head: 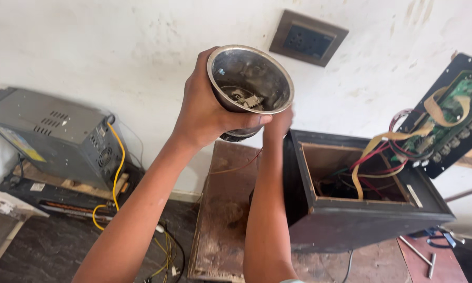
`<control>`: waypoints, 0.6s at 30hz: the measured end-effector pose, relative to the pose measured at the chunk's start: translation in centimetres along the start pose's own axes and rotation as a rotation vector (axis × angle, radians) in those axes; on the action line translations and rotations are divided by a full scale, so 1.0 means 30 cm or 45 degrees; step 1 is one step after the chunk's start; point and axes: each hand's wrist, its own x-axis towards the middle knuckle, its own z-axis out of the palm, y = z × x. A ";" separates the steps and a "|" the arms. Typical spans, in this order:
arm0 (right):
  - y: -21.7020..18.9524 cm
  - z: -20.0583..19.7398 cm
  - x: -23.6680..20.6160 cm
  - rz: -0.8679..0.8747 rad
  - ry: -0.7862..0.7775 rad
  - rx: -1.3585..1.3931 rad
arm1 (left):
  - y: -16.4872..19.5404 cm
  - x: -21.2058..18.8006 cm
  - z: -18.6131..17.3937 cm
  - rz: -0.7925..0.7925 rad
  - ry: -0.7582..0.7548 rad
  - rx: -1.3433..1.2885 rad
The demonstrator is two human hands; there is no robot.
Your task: The person cleans a metal blender jar by repeatedly running it on the base, spraying the interior with a handheld sprayer, and rinsing it under a tap. The person also removes and reattaches the blade assembly during the process.
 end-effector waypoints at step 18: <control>0.020 -1.096 -1.402 -0.165 -0.534 1.296 | 0.665 -0.878 0.018 -0.152 -0.282 -0.573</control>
